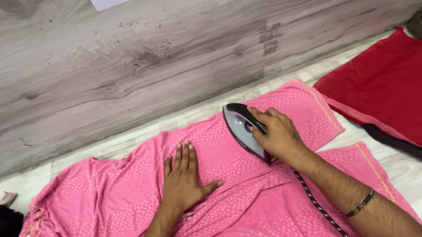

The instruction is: The person irons a pink patterned long-sleeved garment on a table, smoothing and repositioning it repeatedly. The person then irons a black t-shirt with a logo, moving the iron across the fabric and adjusting the garment's position.

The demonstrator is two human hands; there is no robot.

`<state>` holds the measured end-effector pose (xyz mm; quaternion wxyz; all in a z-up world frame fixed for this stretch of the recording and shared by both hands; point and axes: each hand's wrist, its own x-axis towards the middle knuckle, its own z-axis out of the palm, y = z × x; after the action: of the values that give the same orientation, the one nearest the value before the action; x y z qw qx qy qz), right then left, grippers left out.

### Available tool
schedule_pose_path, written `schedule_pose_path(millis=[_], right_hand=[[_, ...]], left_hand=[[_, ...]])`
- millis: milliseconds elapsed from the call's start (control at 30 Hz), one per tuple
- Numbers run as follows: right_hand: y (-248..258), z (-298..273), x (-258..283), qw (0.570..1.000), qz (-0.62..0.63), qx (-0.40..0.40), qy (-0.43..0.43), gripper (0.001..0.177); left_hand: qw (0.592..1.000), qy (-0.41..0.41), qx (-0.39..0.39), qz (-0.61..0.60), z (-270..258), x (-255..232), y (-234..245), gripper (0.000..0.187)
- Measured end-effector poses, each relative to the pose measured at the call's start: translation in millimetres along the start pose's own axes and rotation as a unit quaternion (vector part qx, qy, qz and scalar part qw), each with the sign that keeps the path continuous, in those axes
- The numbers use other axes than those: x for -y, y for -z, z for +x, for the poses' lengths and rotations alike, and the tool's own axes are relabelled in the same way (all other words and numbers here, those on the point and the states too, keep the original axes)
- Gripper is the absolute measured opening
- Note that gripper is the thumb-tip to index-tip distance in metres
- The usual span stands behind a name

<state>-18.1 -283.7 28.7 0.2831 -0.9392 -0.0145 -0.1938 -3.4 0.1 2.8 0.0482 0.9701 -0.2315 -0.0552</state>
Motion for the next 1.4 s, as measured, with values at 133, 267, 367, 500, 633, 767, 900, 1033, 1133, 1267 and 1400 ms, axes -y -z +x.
schedule_pose_path(millis=[133,267,367,500,633,767,900,1033,1133,1267,1400], right_hand=[[4.7,10.0,-20.3,0.997,-0.033,-0.029,-0.059,0.061],[28.7,19.8,-58.9,0.992,-0.078,-0.076,-0.070,0.063],[47.0,41.4,-73.7,0.985,-0.050,-0.037,-0.162,0.064],[57.2,53.3,-78.6,0.959,0.066,0.001,-0.276,0.069],[67.0,28.6,-91.6,0.886,0.332,-0.039,-0.320,0.068],[114.1,-29.7,-101.9,0.870,0.383,-0.077,-0.300,0.046],[171.2,-89.5,-109.9,0.868,0.413,-0.085,-0.263,0.035],[201.9,-143.2,-120.5,0.863,0.434,-0.088,-0.242,0.028],[208.5,-176.6,-128.7,0.877,0.397,-0.124,-0.240,0.036],[191.3,-208.7,-148.4,0.883,0.397,-0.193,-0.159,0.031],[170.1,-223.3,-166.0,0.894,0.356,-0.243,-0.120,0.035]], left_hand=[[1.000,-0.010,-0.009,0.006,3.2,1.7,-1.0,0.128],[1.000,-0.013,-0.014,-0.005,3.5,2.3,-4.0,0.128],[1.000,-0.015,-0.021,-0.001,3.4,2.5,-4.0,0.128],[1.000,-0.010,-0.016,-0.005,3.4,2.2,-4.1,0.127],[0.999,-0.017,-0.027,0.000,2.3,6.5,-9.1,0.125],[0.997,-0.043,-0.058,0.015,7.0,13.2,-17.9,0.121],[0.997,-0.033,-0.061,0.038,9.1,9.6,-19.8,0.115],[0.986,-0.088,-0.137,0.019,5.7,-29.0,-9.9,0.093],[0.970,-0.182,-0.159,-0.036,-9.4,-81.9,-0.1,0.084],[0.947,-0.289,-0.111,-0.081,-52.2,-153.5,-5.7,0.085],[0.923,-0.363,-0.079,-0.104,-80.0,-200.0,-17.1,0.086]])
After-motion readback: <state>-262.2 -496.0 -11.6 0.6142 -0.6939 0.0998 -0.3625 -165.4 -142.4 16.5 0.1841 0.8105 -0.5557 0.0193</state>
